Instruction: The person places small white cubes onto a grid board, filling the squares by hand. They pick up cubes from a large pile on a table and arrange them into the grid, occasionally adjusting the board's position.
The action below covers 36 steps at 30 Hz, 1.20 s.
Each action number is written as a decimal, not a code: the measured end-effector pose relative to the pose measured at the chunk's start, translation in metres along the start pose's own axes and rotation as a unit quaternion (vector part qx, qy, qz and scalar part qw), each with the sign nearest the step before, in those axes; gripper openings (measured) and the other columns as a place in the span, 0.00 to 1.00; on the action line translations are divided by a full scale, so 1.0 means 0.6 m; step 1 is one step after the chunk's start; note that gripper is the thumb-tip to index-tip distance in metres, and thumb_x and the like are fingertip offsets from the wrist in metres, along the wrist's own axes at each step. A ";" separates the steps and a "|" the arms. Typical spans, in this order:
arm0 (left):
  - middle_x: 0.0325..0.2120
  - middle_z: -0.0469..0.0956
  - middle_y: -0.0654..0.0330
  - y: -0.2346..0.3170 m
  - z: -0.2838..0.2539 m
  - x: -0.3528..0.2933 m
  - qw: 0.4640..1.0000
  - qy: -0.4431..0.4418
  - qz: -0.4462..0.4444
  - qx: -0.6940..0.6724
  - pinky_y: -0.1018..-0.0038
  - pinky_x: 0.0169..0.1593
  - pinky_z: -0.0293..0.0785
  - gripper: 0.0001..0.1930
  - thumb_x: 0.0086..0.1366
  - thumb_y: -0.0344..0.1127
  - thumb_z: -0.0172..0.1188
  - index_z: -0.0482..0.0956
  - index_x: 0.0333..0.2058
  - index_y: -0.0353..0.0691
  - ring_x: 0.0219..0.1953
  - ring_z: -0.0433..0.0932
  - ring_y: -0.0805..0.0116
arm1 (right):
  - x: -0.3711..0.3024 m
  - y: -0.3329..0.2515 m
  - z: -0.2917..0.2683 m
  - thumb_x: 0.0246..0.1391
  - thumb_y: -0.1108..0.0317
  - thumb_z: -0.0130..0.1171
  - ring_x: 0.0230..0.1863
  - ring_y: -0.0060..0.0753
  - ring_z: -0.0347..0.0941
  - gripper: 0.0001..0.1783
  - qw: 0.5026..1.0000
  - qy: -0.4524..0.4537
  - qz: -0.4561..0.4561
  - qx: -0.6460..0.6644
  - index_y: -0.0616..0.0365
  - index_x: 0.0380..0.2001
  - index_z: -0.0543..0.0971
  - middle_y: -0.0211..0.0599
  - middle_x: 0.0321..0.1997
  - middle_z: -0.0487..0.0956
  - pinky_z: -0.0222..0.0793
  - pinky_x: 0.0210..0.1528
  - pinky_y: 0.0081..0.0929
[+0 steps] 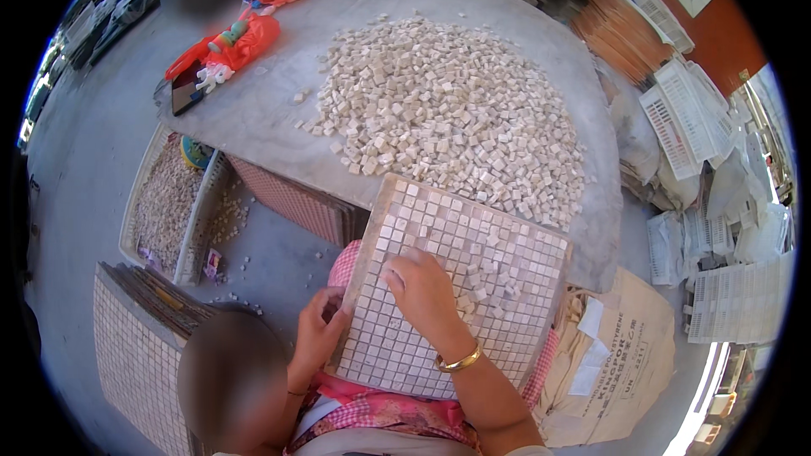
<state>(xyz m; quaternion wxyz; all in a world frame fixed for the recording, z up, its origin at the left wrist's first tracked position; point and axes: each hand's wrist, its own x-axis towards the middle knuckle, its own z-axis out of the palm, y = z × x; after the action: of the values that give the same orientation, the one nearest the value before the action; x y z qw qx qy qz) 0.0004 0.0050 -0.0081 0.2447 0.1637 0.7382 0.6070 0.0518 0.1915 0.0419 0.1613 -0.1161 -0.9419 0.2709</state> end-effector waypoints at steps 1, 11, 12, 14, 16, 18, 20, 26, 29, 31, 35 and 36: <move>0.25 0.76 0.62 -0.002 0.000 -0.001 1.000 0.001 -0.001 -0.011 0.81 0.30 0.70 0.13 0.59 0.28 0.59 0.73 0.42 0.30 0.24 0.71 0.80 | 0.001 0.002 -0.005 0.46 0.71 0.62 0.27 0.36 0.72 0.05 1.000 0.002 0.013 0.023 0.58 0.28 0.79 0.37 0.25 0.75 0.67 0.31 0.29; 0.23 0.75 0.62 -0.015 0.009 -0.002 0.998 0.043 0.052 -0.001 0.79 0.29 0.68 0.10 0.60 0.30 0.59 0.75 0.38 0.32 0.23 0.70 0.79 | 0.047 0.039 -0.042 0.46 0.71 0.62 0.22 0.32 0.73 0.07 0.987 0.052 0.150 -0.032 0.60 0.30 0.78 0.37 0.25 0.78 0.68 0.28 0.27; 0.22 0.75 0.62 -0.016 0.009 -0.002 0.998 0.047 0.049 -0.010 0.79 0.29 0.68 0.10 0.60 0.31 0.59 0.75 0.38 0.32 0.23 0.70 0.79 | 0.047 0.042 -0.037 0.46 0.70 0.61 0.23 0.32 0.73 0.07 0.987 0.054 0.145 -0.042 0.60 0.29 0.78 0.37 0.25 0.78 0.68 0.28 0.27; 0.22 0.75 0.62 -0.014 0.012 -0.002 0.997 0.054 0.042 -0.029 0.79 0.29 0.68 0.09 0.60 0.31 0.59 0.75 0.37 0.31 0.24 0.70 0.79 | 0.048 0.039 -0.037 0.47 0.70 0.61 0.23 0.33 0.73 0.06 0.989 0.051 0.133 -0.033 0.60 0.29 0.78 0.37 0.25 0.78 0.68 0.29 0.27; 0.22 0.75 0.62 -0.006 0.011 -0.002 0.997 0.054 0.029 -0.040 0.79 0.29 0.69 0.09 0.60 0.31 0.58 0.75 0.37 0.31 0.24 0.70 0.79 | 0.047 0.023 -0.044 0.47 0.70 0.60 0.24 0.36 0.73 0.06 0.992 0.038 0.121 0.007 0.59 0.29 0.78 0.37 0.25 0.78 0.69 0.29 0.28; 0.22 0.75 0.62 -0.009 0.011 -0.003 0.997 0.052 0.020 -0.050 0.79 0.30 0.69 0.09 0.61 0.31 0.58 0.75 0.37 0.31 0.24 0.70 0.79 | 0.044 0.012 -0.038 0.47 0.71 0.60 0.24 0.37 0.73 0.05 0.997 -0.003 0.070 0.022 0.59 0.28 0.78 0.38 0.25 0.78 0.69 0.29 0.28; 0.23 0.76 0.62 -0.019 0.011 -0.004 0.997 0.048 0.015 -0.059 0.79 0.30 0.69 0.09 0.61 0.31 0.57 0.75 0.37 0.30 0.25 0.71 0.79 | 0.039 0.004 -0.030 0.47 0.71 0.60 0.25 0.39 0.73 0.04 0.998 -0.030 0.047 0.017 0.59 0.27 0.78 0.39 0.25 0.78 0.69 0.29 0.29; 0.24 0.76 0.60 -0.014 0.006 -0.004 0.995 0.069 0.010 -0.067 0.79 0.32 0.70 0.08 0.61 0.29 0.56 0.75 0.37 0.31 0.26 0.73 0.76 | 0.036 -0.014 -0.011 0.47 0.71 0.60 0.26 0.43 0.74 0.04 0.994 -0.024 0.103 0.003 0.60 0.25 0.78 0.42 0.24 0.77 0.68 0.30 0.34; 0.26 0.76 0.56 0.000 0.001 0.015 0.992 0.108 0.053 -0.024 0.77 0.34 0.70 0.07 0.61 0.29 0.56 0.75 0.36 0.32 0.28 0.74 0.72 | 0.032 -0.011 -0.008 0.47 0.71 0.60 0.27 0.45 0.74 0.04 0.996 -0.015 0.086 -0.006 0.60 0.25 0.78 0.43 0.24 0.77 0.67 0.30 0.35; 0.28 0.75 0.54 0.023 0.000 0.038 0.990 0.106 0.092 0.002 0.74 0.35 0.71 0.09 0.60 0.30 0.57 0.75 0.38 0.32 0.29 0.75 0.65 | 0.031 -0.002 0.001 0.47 0.71 0.60 0.27 0.47 0.74 0.04 0.998 -0.014 0.068 -0.008 0.60 0.25 0.78 0.43 0.24 0.76 0.68 0.30 0.35; 0.29 0.73 0.51 0.061 0.029 0.106 0.956 0.141 0.230 0.116 0.64 0.37 0.71 0.18 0.58 0.35 0.59 0.70 0.45 0.33 0.30 0.73 0.52 | 0.029 -0.001 -0.006 0.49 0.71 0.59 0.22 0.38 0.74 0.04 0.996 0.007 0.086 0.009 0.60 0.27 0.78 0.41 0.21 0.77 0.67 0.26 0.30; 0.30 0.74 0.50 0.064 0.043 0.121 0.963 0.122 0.202 0.127 0.62 0.38 0.71 0.20 0.58 0.36 0.60 0.69 0.46 0.33 0.30 0.74 0.50 | 0.022 0.000 -0.014 0.50 0.71 0.59 0.21 0.34 0.73 0.04 0.991 0.024 0.125 0.042 0.61 0.28 0.78 0.39 0.20 0.77 0.67 0.26 0.28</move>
<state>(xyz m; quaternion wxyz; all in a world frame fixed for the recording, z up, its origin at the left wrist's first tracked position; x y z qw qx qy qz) -0.0475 0.0730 0.0137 0.0020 0.2641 0.7849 0.5605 0.0424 0.1995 0.0516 0.1532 -0.2323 -0.9038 0.3252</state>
